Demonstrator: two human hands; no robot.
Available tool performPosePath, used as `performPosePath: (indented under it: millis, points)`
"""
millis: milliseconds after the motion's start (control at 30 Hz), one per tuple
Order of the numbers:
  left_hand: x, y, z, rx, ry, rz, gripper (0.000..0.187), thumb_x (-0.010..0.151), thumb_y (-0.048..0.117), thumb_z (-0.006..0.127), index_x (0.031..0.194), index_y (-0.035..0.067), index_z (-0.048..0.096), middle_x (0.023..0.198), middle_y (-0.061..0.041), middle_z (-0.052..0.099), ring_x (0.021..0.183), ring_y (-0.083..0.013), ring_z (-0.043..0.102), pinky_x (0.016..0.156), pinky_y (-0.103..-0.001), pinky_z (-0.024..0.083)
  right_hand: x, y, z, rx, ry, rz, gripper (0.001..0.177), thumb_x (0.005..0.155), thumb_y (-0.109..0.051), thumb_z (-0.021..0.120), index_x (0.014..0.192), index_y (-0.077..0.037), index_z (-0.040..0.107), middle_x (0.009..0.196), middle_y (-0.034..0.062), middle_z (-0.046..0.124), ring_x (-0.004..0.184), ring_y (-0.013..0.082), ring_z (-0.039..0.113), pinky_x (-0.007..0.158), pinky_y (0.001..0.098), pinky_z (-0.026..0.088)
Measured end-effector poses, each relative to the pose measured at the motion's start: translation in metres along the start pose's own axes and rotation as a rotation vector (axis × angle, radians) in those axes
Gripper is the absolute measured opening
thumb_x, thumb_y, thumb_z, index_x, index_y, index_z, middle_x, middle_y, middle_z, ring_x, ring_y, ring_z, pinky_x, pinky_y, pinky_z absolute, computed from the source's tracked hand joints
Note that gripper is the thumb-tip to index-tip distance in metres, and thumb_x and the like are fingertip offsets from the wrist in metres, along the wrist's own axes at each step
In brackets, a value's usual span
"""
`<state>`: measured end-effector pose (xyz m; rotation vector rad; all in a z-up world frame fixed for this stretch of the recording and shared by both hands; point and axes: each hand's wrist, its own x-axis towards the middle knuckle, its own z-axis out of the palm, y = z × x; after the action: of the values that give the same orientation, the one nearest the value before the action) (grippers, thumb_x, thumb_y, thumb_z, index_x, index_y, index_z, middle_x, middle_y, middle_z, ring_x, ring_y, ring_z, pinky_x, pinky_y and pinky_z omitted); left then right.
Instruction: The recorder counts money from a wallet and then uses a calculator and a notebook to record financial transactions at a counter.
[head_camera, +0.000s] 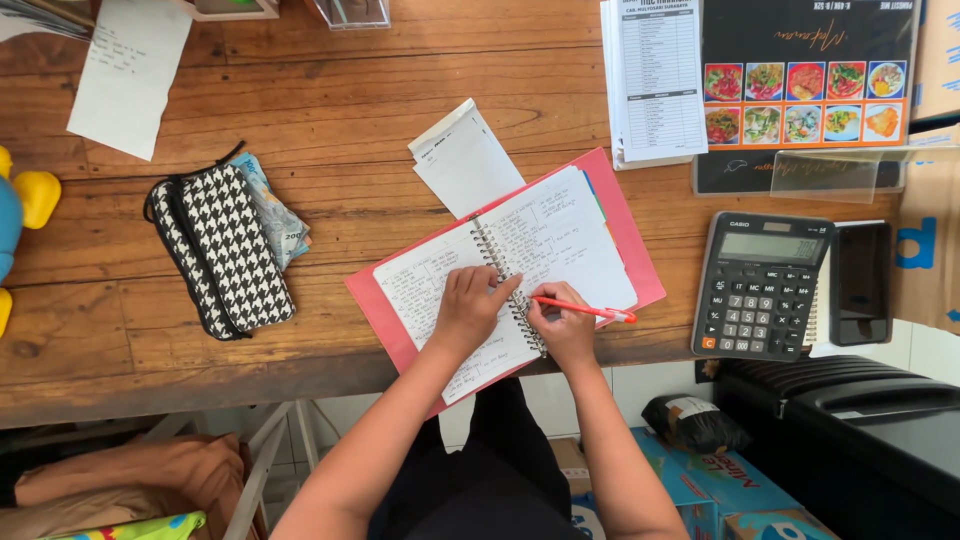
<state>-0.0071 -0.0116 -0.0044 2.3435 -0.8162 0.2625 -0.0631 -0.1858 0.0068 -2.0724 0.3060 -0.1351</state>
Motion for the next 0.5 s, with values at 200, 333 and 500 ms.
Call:
performPosePath:
  millis: [200,333,500]
  points:
    - [-0.0023,0.0003,0.0012,-0.005,-0.006,-0.003,0.050,0.078,-0.004,0.064,0.121,0.019,0.073,0.101,-0.003,0.055,0.099,-0.0206,0.056,0.091,-0.039,0.043,-0.0021,-0.0014,0.0004,0.001,0.016,-0.003,0.013,0.084,0.000,0.073,0.095,-0.002,0.067,0.086,0.0063,0.070,0.070,0.0139,0.072,0.065,0.0269,0.058]
    - [-0.0009,0.0002,0.0002,0.004,-0.004,-0.009,0.048,0.079,-0.003,0.065,0.121,0.019,0.074,0.100,-0.003,0.055,0.099,-0.0210,0.056,0.091,-0.039,0.043,-0.0008,0.0006,0.0022,-0.028,0.036,-0.010,0.012,0.084,-0.002,0.075,0.093,-0.003,0.067,0.086,0.0065,0.069,0.068,0.0140,0.071,0.063,0.0269,0.058]
    - [0.0003,0.0006,-0.0010,0.008,-0.005,-0.003,0.049,0.077,-0.003,0.064,0.120,0.018,0.074,0.100,-0.003,0.055,0.099,-0.0211,0.056,0.091,-0.039,0.043,-0.0013,-0.0017,0.0007,-0.043,0.031,-0.026,0.013,0.083,-0.001,0.074,0.093,-0.002,0.067,0.087,0.0072,0.069,0.068,0.0144,0.071,0.062,0.0272,0.057]
